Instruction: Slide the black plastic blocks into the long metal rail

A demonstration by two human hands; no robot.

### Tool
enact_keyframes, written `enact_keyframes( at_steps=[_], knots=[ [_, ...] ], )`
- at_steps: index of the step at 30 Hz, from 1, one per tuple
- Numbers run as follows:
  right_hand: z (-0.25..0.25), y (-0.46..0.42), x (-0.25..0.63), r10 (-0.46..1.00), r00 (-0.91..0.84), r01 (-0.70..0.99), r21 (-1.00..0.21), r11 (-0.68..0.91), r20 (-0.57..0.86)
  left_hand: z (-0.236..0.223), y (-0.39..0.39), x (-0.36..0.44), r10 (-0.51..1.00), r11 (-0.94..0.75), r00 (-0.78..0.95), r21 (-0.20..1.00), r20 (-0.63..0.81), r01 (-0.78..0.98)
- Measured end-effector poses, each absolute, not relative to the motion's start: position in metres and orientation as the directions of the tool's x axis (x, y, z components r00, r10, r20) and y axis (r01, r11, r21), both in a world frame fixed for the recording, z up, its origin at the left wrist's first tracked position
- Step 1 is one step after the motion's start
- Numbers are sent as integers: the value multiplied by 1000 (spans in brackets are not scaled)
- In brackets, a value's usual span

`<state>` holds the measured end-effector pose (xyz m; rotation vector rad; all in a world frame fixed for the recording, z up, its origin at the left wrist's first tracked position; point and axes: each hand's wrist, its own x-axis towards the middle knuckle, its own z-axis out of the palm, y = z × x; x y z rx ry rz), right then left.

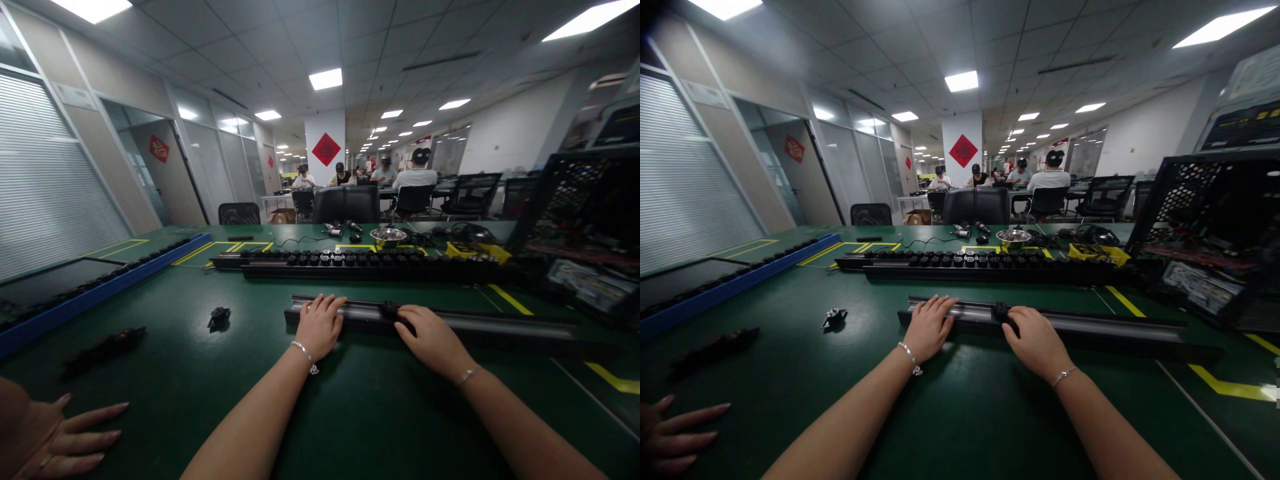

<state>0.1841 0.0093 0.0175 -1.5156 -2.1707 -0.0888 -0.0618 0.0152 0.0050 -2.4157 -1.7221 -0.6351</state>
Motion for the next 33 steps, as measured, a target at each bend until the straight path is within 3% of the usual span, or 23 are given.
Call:
enact_keyframes(
  at_steps=[11,20,33],
  knots=[
    [8,9,170,850,-329,891,-164,424,412,5,9,-51,820,-512,467,60,332,857],
    [-1,-2,145,870,-318,932,-44,360,377,5,10,-49,825,-507,477,25,303,861],
    [-4,-3,135,863,-351,920,-40,391,363,0,10,-36,863,-403,381,-2,332,915]
  ],
)
